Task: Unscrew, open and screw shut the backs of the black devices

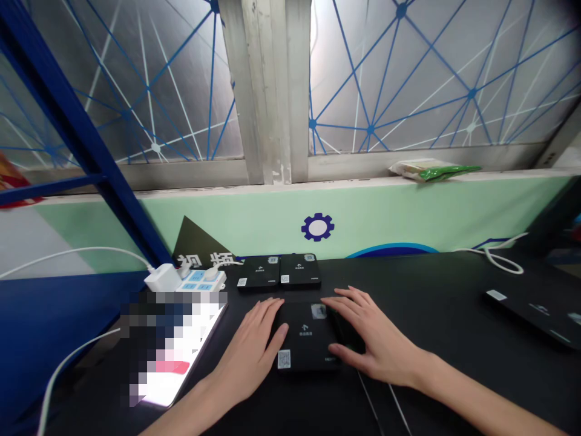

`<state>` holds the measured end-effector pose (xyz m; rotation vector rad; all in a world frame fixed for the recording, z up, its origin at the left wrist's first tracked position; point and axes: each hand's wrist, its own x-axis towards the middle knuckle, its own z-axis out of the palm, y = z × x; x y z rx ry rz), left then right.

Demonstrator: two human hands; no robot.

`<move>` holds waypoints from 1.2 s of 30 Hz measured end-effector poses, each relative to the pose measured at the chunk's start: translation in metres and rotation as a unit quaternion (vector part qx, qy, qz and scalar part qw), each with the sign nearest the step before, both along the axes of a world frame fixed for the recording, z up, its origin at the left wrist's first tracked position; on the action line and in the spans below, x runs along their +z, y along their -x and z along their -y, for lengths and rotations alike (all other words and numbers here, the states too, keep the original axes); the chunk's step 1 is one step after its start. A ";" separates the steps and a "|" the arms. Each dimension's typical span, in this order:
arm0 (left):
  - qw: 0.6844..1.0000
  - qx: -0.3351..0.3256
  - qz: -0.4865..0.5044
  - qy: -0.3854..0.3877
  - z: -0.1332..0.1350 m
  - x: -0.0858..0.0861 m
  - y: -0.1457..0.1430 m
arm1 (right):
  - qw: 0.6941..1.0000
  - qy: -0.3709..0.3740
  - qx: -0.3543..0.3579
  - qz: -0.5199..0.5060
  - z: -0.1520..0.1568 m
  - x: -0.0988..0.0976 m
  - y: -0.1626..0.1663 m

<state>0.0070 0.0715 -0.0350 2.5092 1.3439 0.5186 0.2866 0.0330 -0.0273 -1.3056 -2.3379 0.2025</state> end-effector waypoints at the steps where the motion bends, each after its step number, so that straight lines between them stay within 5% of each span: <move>1: 1.000 -0.001 0.000 0.001 0.000 0.000 0.000 | 1.000 -0.001 0.003 0.001 0.000 0.000 0.000; 36: 1.000 0.002 -0.002 0.011 0.001 0.006 -0.003 | 0.999 -0.052 -0.002 0.006 -0.007 0.007 -0.014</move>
